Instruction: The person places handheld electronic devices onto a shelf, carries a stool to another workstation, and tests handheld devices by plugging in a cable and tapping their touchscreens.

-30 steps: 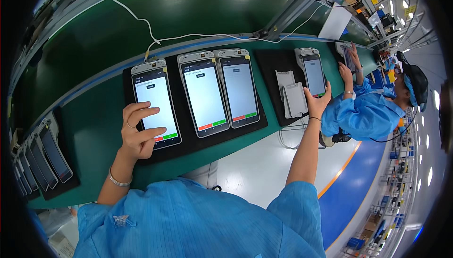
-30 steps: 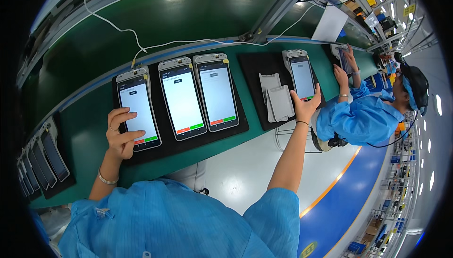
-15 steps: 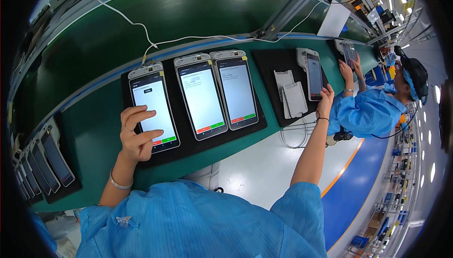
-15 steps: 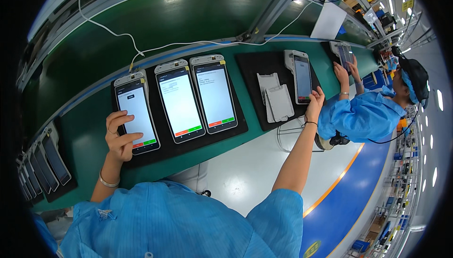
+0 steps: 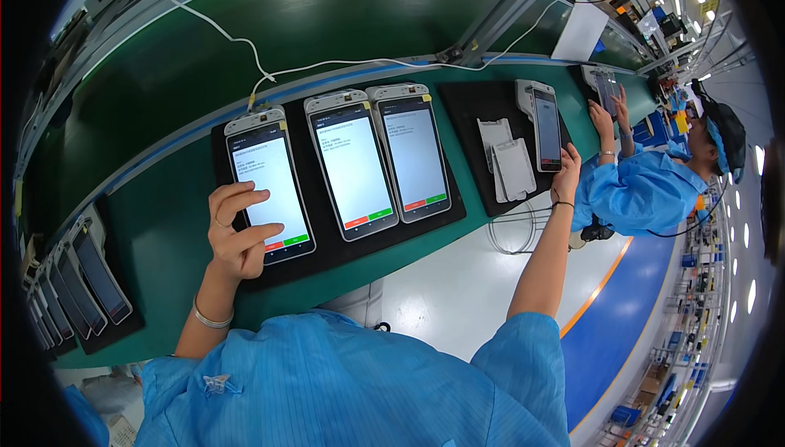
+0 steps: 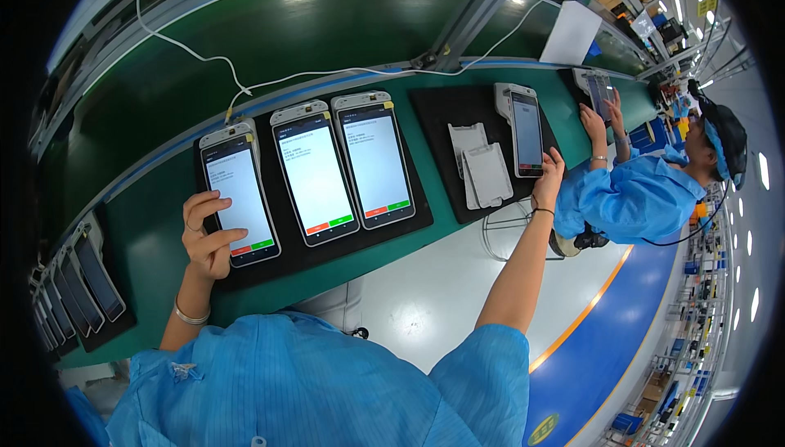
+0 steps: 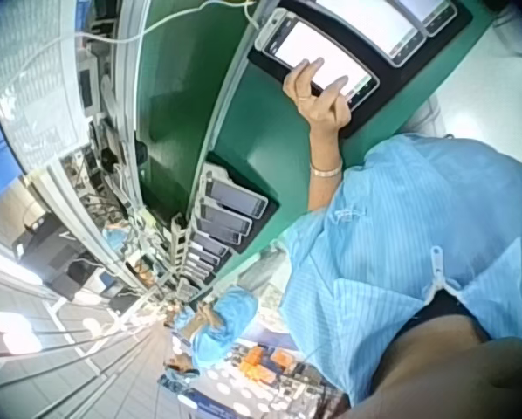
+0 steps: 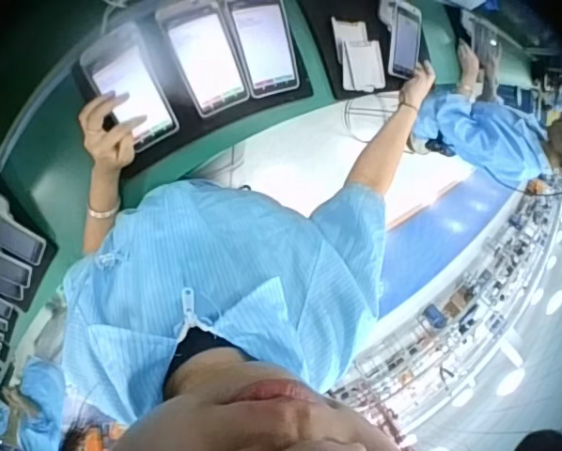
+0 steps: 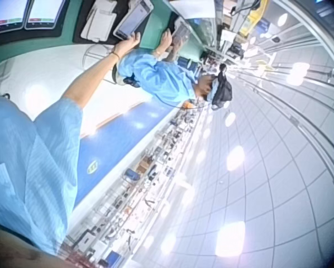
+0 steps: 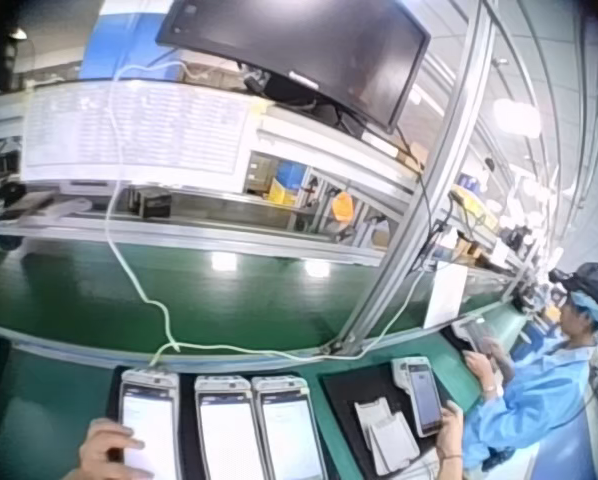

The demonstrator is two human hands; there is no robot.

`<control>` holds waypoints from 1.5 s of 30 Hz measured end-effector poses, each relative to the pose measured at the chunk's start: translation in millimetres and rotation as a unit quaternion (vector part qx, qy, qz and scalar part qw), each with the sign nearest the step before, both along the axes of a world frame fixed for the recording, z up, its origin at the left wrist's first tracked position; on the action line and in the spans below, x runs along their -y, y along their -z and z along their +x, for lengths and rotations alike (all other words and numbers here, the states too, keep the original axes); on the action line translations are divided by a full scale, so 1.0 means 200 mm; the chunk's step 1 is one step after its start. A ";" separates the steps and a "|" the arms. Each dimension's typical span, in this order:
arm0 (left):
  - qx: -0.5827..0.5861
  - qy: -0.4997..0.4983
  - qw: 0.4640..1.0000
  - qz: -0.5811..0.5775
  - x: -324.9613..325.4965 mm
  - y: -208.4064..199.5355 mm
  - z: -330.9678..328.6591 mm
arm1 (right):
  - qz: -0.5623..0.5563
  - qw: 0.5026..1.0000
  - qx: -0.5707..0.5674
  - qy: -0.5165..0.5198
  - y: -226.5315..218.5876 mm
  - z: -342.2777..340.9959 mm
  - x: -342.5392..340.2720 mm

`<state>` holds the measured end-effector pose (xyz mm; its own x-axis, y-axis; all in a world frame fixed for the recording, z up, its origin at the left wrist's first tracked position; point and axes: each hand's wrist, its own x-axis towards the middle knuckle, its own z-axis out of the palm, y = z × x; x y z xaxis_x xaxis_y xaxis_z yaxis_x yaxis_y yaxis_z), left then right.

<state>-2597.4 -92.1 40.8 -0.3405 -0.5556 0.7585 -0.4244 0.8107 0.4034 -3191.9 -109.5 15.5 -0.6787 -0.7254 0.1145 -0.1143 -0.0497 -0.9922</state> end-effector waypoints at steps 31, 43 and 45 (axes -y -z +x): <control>-0.066 -0.058 0.996 0.022 0.02 0.02 0.03 | 0.094 0.821 -0.564 -0.019 -0.14 0.30 0.02; -0.072 -0.059 0.995 0.022 0.02 0.02 0.03 | 0.041 0.949 -0.302 -0.084 -0.21 0.30 0.03; -0.072 -0.055 0.996 0.022 0.02 0.02 0.03 | 0.037 0.950 -0.296 -0.087 -0.21 0.31 0.03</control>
<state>-2591.4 -95.8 36.6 -0.1651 -0.6179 0.7687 -0.4449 0.7423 0.5011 -3130.5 -114.8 58.3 -0.3806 -0.8416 0.3833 -0.6510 -0.0505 -0.7574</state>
